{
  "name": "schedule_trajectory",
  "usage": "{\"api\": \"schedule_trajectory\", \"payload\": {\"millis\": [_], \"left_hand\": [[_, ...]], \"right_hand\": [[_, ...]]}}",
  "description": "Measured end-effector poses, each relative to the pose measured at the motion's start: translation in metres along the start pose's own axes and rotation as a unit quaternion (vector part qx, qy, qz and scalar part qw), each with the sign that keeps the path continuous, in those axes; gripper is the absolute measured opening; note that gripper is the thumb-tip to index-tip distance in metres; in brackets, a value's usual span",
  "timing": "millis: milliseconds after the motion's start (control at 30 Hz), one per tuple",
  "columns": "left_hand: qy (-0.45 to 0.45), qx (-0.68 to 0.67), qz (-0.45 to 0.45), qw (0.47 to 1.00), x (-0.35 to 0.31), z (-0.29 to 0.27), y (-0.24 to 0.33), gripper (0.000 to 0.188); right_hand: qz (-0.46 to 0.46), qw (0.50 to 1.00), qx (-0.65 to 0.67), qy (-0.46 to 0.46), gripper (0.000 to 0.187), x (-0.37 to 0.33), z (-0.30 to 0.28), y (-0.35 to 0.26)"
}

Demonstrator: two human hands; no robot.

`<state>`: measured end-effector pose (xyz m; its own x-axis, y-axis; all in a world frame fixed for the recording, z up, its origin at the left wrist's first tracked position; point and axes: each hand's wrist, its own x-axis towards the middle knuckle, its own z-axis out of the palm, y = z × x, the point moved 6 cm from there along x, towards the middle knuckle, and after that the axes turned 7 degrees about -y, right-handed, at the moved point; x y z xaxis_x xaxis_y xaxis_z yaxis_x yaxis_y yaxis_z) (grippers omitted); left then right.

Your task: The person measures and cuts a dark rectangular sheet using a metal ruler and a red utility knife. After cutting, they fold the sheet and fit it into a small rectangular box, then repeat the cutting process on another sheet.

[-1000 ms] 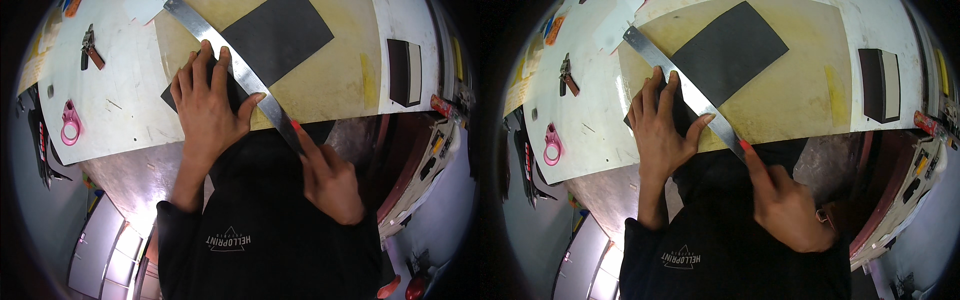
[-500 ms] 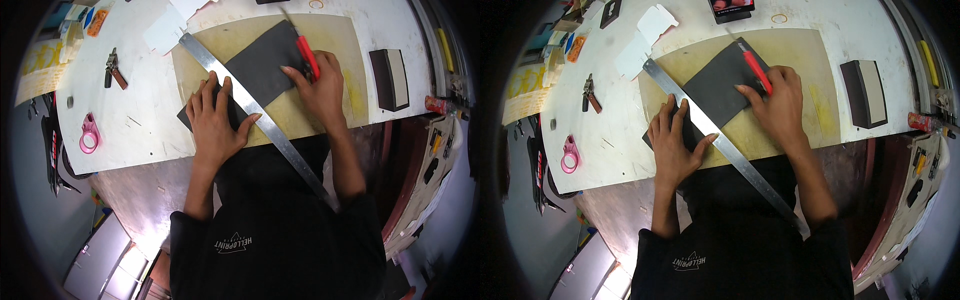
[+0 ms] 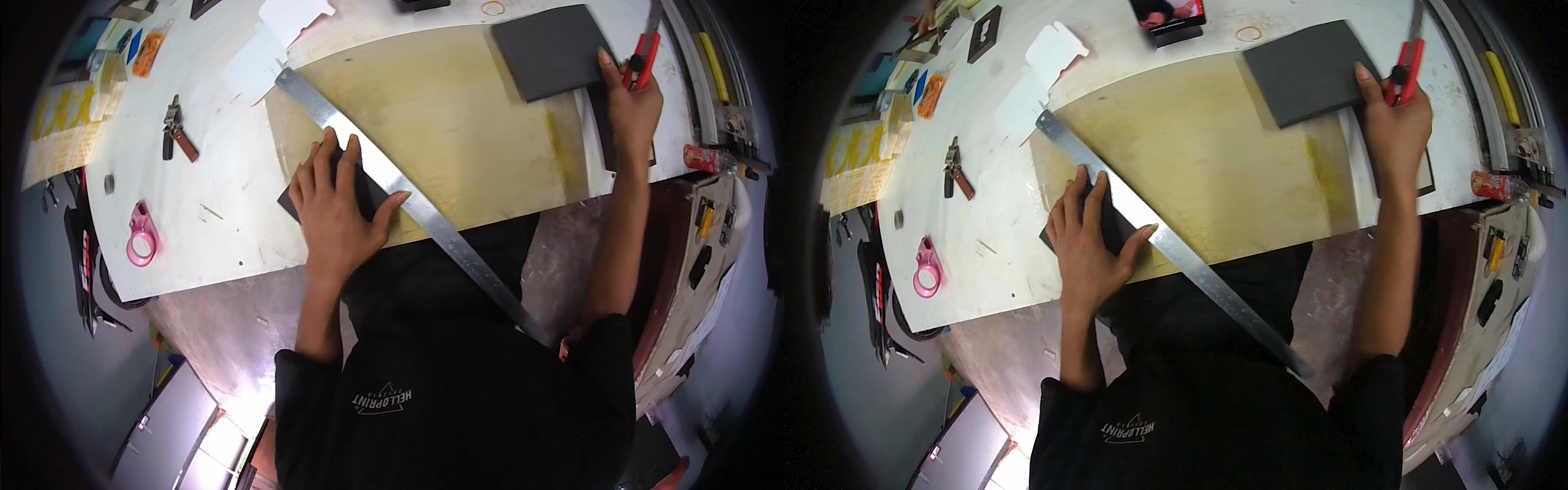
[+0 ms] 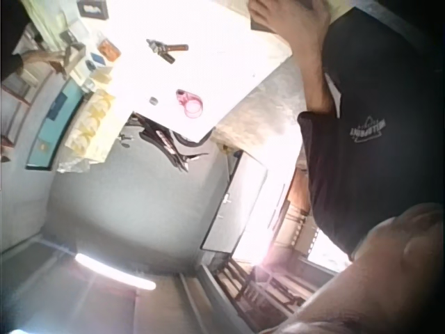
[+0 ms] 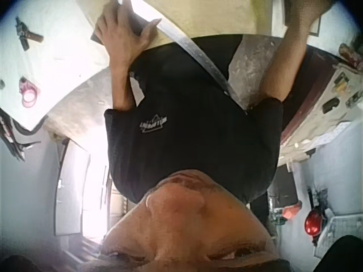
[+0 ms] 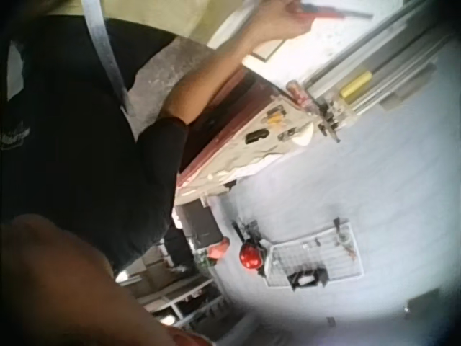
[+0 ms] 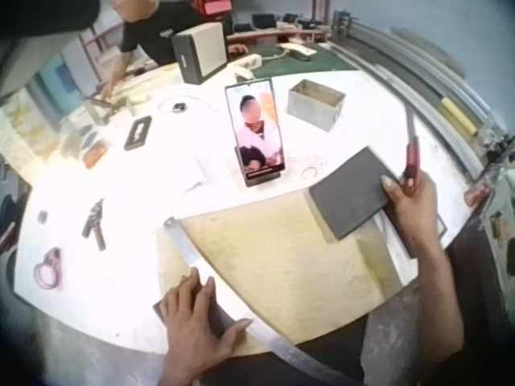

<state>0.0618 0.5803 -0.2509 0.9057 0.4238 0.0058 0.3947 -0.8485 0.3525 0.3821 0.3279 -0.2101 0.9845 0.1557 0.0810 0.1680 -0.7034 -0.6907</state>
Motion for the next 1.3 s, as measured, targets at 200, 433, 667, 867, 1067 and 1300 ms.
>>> {"api": "schedule_trajectory", "payload": {"millis": [200, 433, 667, 867, 1067, 1300], "left_hand": [[-0.002, 0.002, -0.005, 1.000, 0.000, -0.001, -0.002, 0.089], [0.000, 0.002, -0.001, 1.000, -0.004, -0.006, -0.006, 0.090], [0.026, -0.060, 0.046, 0.997, -0.011, -0.017, -0.026, 0.133], [-0.050, -0.071, 0.021, 0.996, -0.017, -0.021, -0.041, 0.133], [0.028, -0.190, 0.123, 0.974, -0.023, -0.046, -0.046, 0.136], [0.054, -0.272, 0.136, 0.951, -0.034, -0.033, -0.060, 0.142]], "right_hand": [[-0.180, 0.950, 0.164, -0.196, 0.043, -0.154, 0.047, -0.019], [-0.113, 0.911, 0.035, -0.395, 0.039, -0.278, 0.056, -0.013], [-0.064, 0.949, 0.033, -0.306, 0.032, -0.276, 0.028, 0.027], [-0.068, 0.965, 0.026, -0.253, 0.031, -0.242, -0.007, 0.047], [-0.069, 0.967, 0.057, -0.238, 0.030, -0.240, 0.000, 0.047], [-0.028, 0.965, 0.094, -0.245, 0.029, -0.247, 0.010, 0.056]]}}
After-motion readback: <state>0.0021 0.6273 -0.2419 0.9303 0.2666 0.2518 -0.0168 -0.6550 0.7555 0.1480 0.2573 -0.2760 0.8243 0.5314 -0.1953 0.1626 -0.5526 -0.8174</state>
